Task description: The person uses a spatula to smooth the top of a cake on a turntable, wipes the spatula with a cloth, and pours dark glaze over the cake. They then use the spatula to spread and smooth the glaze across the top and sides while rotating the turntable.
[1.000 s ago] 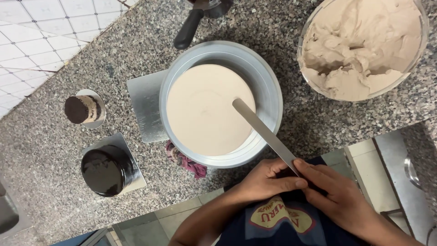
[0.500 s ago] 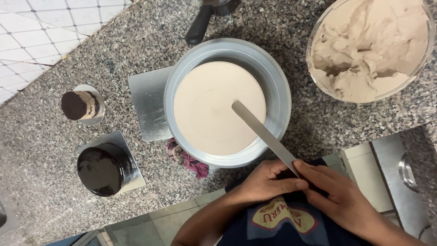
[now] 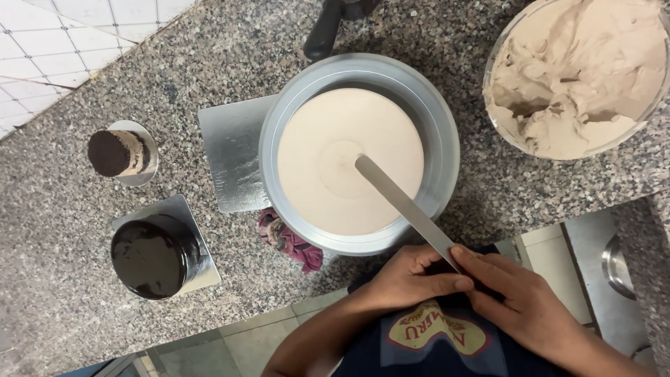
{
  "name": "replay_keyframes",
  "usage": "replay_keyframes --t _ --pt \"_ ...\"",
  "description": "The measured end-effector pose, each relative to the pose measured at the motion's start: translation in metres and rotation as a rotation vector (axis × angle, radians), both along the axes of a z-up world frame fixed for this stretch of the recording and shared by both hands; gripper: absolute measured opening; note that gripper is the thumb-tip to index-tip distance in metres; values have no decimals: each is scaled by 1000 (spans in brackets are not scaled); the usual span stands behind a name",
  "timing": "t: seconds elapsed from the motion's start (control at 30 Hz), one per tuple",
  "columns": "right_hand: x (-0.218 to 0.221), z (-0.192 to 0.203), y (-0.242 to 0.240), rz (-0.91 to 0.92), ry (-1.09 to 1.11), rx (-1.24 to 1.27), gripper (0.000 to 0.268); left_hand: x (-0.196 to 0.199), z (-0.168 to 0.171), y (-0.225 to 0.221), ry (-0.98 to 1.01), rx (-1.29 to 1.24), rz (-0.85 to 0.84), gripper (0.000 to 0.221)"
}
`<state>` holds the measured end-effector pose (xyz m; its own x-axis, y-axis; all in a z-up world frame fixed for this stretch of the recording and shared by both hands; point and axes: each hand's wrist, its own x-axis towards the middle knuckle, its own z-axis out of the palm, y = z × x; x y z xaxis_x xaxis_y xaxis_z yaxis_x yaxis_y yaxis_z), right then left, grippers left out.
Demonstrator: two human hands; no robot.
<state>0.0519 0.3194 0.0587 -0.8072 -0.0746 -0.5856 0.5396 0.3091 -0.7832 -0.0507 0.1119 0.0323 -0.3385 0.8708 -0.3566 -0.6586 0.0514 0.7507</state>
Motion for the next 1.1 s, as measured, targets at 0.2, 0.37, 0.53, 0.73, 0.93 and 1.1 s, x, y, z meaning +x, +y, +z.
replay_keyframes --t 0.2,0.37,0.53,0.73,0.93,1.1 --pt "-3 2 -1 15 -13 16 73 0 0 -2 -18 25 19 32" --pt "-7 6 -4 10 -54 28 73 0 0 -5 -11 16 23 31" --pt "-6 5 -5 17 35 28 70 1 -3 -6 -28 33 34 31" --pt "-4 2 -6 36 110 40 65 1 -3 -8 -51 51 48 33" --pt "-6 3 -8 39 37 61 70 2 -5 -10 -40 54 55 34" --pt "-8 2 -9 64 130 31 67 2 -4 -12 -53 56 63 35"
